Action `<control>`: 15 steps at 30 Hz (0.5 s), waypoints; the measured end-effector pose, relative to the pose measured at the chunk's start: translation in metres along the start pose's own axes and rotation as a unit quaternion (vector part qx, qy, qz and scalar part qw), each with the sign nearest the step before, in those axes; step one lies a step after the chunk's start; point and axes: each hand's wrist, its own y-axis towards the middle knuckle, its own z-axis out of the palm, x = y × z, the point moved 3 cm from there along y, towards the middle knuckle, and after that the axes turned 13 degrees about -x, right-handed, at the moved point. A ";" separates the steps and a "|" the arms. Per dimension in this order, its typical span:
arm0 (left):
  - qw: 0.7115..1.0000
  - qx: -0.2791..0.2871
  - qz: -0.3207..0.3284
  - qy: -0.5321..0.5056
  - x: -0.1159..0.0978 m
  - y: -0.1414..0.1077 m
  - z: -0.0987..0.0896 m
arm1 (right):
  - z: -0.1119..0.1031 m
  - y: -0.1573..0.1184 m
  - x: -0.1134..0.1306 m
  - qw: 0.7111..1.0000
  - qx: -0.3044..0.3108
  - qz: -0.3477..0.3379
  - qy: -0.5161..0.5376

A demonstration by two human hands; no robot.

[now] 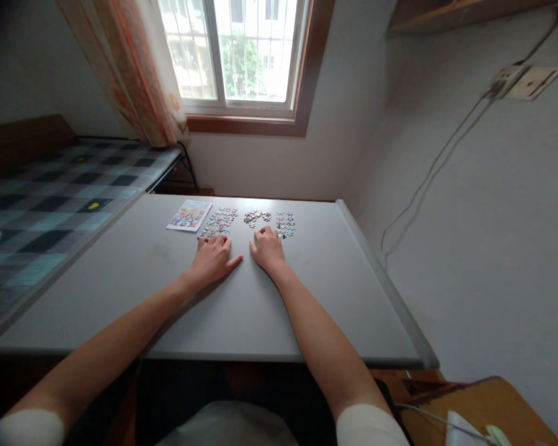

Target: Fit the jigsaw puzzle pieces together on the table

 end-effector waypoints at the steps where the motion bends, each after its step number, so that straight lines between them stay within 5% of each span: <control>1: 1.000 0.000 -0.009 0.010 0.002 0.001 0.000 | -0.001 -0.001 -0.001 1.000 0.002 0.001 0.002; 10: 0.998 -0.047 -0.033 0.026 0.008 0.004 -0.003 | 0.000 -0.002 -0.004 1.000 -0.005 0.006 0.025; 15: 0.997 -0.020 0.038 -0.067 -0.007 0.003 -0.001 | 0.001 0.000 -0.006 0.997 -0.020 0.032 0.071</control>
